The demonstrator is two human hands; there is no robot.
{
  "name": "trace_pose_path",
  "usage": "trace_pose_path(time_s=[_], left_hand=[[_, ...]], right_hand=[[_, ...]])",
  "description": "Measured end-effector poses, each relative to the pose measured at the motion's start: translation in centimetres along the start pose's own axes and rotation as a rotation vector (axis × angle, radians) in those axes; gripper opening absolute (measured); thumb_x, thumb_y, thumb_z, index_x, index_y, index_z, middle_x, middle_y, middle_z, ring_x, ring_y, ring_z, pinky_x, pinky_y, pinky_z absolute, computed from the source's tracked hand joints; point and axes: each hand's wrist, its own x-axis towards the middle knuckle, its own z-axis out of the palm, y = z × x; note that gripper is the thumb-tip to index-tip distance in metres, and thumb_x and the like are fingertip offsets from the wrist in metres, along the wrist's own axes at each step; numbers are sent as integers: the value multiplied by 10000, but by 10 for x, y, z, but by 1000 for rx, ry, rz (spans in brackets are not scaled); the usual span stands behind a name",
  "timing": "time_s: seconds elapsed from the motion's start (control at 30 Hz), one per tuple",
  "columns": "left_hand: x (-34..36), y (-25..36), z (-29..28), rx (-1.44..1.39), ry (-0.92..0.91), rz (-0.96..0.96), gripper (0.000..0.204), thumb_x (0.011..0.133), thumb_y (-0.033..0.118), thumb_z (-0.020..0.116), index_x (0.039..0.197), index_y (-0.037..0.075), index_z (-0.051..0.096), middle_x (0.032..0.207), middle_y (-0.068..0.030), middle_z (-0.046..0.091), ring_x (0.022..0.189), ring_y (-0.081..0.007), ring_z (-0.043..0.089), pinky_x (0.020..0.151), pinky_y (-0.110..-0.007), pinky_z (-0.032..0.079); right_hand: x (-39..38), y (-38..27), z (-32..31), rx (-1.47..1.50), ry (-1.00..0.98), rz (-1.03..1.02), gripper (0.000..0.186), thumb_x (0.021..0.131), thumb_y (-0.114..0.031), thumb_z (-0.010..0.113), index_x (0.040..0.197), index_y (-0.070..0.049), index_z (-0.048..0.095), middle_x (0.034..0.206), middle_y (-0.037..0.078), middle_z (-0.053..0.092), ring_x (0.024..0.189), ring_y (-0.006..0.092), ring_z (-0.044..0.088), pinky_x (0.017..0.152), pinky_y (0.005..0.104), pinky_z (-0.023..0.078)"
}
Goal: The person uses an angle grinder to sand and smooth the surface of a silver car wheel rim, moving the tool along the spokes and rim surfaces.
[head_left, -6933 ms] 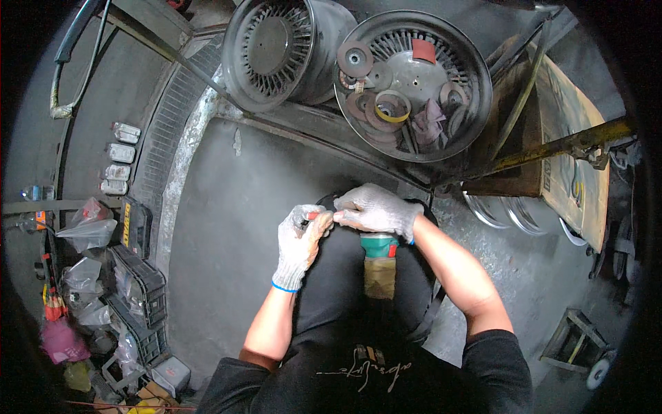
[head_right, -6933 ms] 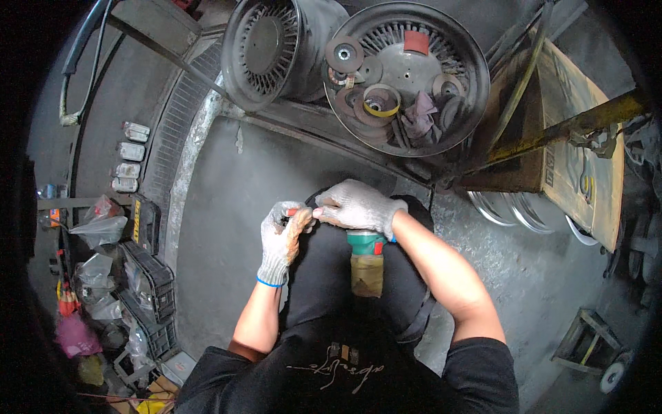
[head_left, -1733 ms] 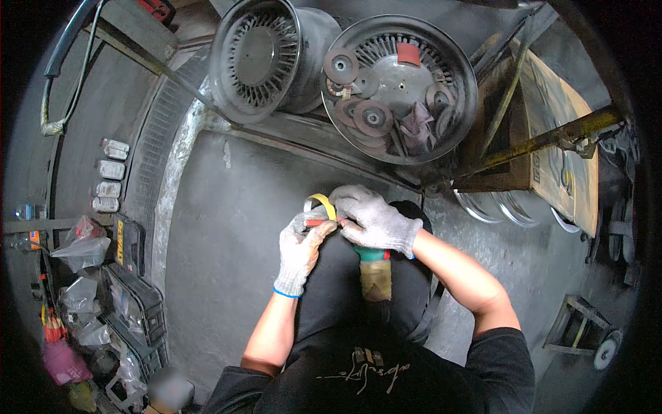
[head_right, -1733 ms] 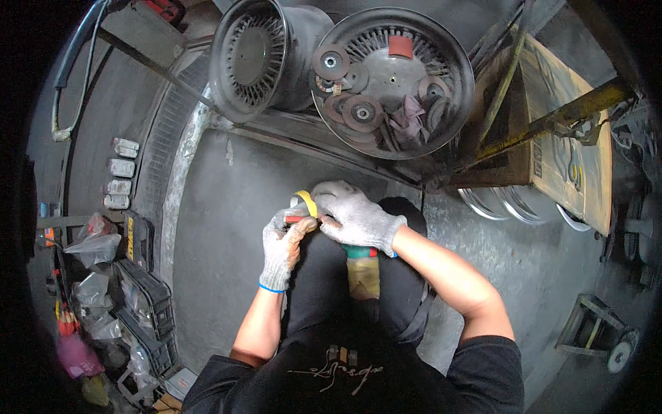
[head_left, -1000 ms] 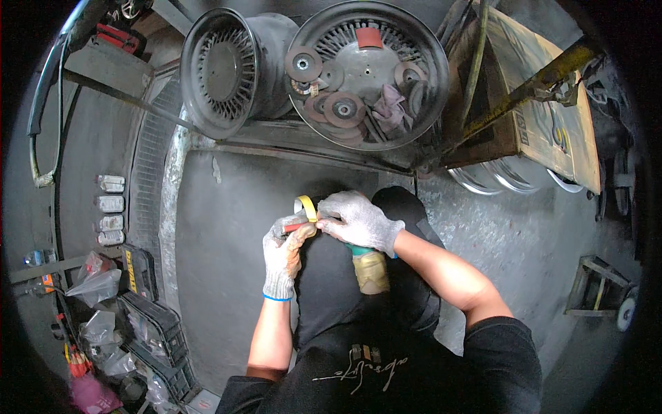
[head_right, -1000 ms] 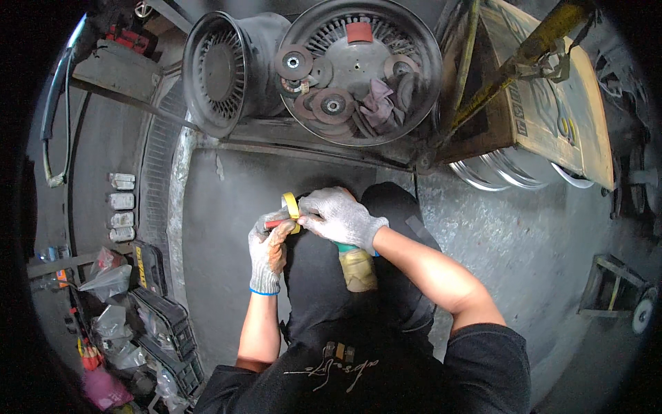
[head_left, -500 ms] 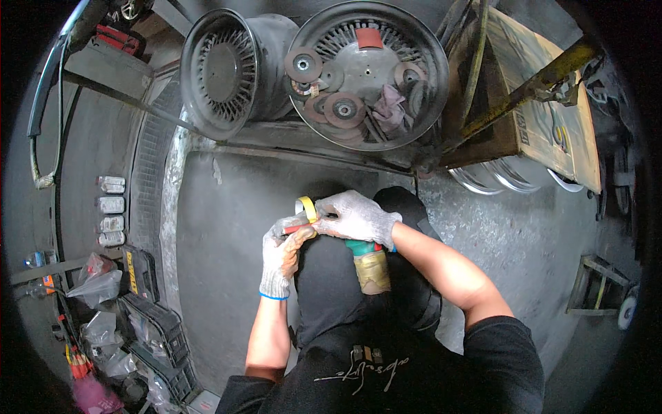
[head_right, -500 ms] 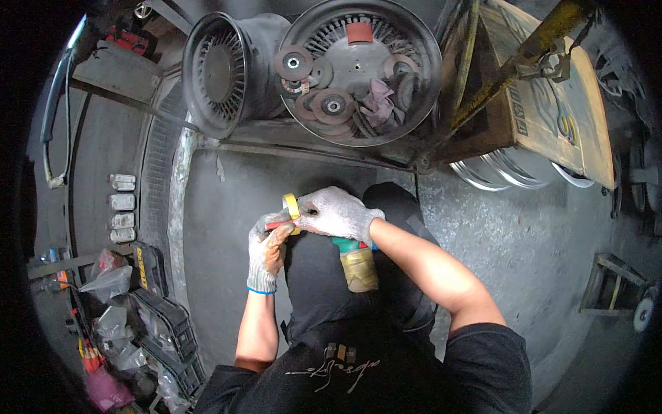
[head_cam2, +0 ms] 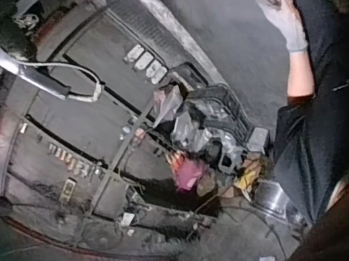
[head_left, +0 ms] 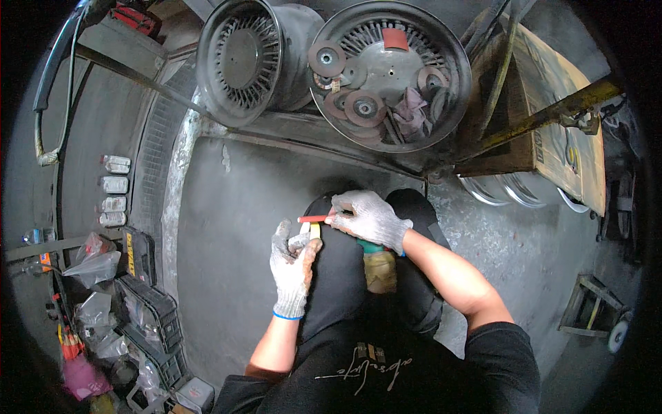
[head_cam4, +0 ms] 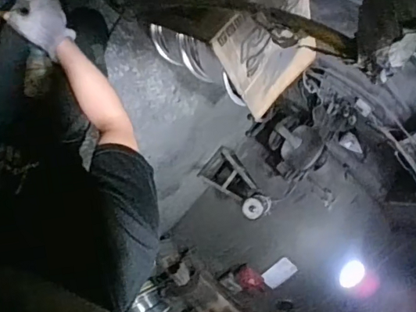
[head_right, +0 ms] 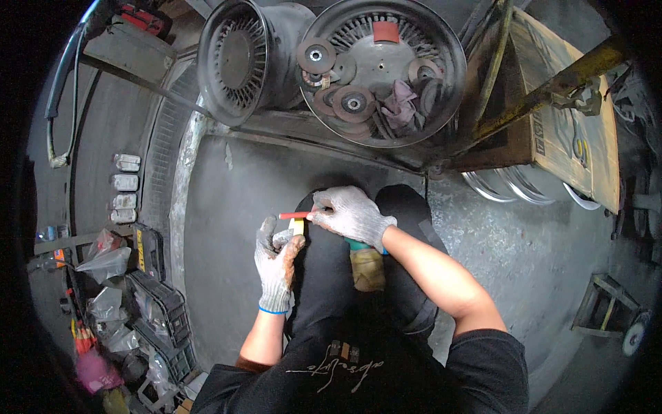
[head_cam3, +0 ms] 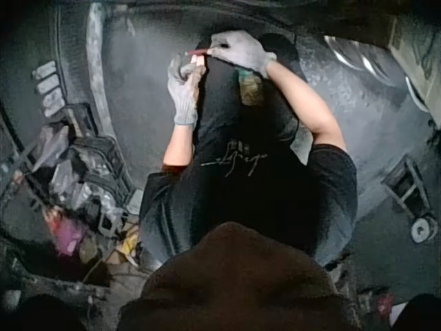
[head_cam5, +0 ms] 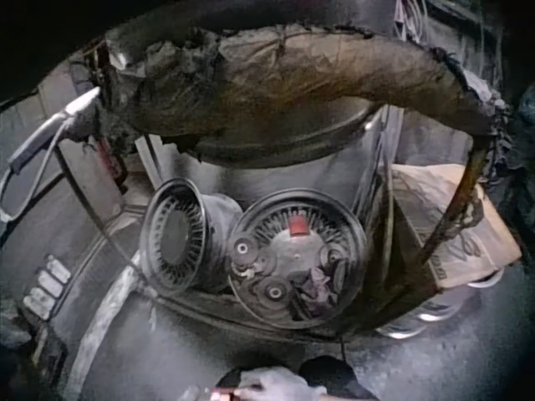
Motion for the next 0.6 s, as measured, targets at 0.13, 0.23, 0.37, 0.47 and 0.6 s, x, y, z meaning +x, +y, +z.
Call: trace_pose_path(time_s=[0.13,0.23,0.37,0.47,0.6], left_hand=[[-8,6,13,-216,26,38,753,818,-6,786,1455,-6,386,975,-164,709,811,-188,686,795,-337,576],[-6,7,21,-198,48,18,758,819,-18,784,1457,-5,376,973,-171,710,811,-201,694,791,-339,580],[-8,10,25,-132,41,-4,800,817,-27,780,1488,12,347,1095,-192,687,929,-219,689,837,-342,575],[-11,2,17,-154,-117,58,803,861,-50,715,1531,-16,274,1262,-184,602,1097,-203,620,900,-322,547],[-13,-1,12,-167,-202,26,842,873,-54,684,1565,8,209,1337,-185,545,1154,-209,589,921,-331,542]], right_hand=[[1,3,5,-64,53,-32,338,897,-397,666,869,-60,664,850,165,684,841,375,670,724,461,512],[0,7,8,-108,93,-72,334,894,-395,668,860,-62,662,846,165,680,835,377,666,723,467,510],[-1,7,7,-101,135,-110,328,888,-392,674,860,-65,661,839,160,677,828,379,662,725,470,507],[0,9,6,-118,99,-70,330,886,-392,677,862,-63,658,832,157,675,830,378,662,727,471,506],[0,12,7,-107,109,-80,336,888,-394,675,856,-60,653,824,152,672,823,378,662,720,468,506]])
